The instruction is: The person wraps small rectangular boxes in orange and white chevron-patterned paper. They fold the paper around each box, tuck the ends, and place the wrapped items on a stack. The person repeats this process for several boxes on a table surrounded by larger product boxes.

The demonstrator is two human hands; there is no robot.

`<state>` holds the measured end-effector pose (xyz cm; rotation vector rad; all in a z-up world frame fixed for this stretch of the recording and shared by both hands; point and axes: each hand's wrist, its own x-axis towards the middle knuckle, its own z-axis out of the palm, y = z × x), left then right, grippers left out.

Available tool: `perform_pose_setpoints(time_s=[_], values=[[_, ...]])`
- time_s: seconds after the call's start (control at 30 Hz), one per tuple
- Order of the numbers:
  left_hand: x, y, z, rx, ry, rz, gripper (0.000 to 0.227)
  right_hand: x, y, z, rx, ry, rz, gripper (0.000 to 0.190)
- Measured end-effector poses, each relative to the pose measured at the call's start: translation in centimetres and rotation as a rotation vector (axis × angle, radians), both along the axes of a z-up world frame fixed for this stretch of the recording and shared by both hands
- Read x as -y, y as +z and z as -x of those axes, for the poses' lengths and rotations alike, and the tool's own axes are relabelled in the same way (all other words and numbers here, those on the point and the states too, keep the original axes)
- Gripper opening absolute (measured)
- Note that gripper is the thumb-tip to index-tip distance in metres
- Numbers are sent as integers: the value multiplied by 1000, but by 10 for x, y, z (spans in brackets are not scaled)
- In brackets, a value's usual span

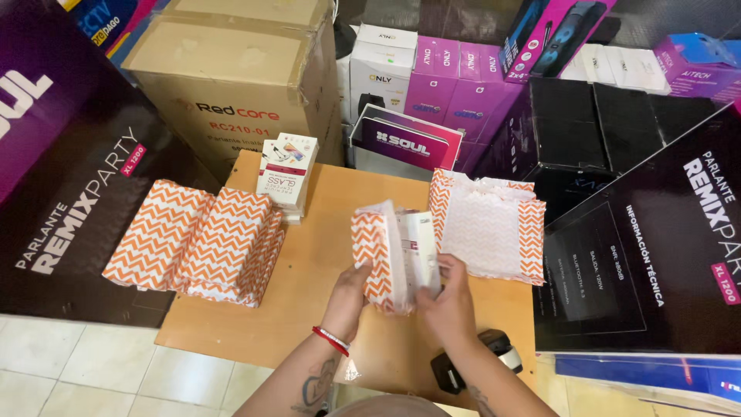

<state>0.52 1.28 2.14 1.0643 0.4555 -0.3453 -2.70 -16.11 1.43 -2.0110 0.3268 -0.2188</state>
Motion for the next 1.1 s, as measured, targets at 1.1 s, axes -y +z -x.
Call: perform_pose_setpoints(time_s=[1.1], values=[[-57, -11, -29, 607, -523, -507, 92, -42, -55, -35, -95, -139, -704, 43]])
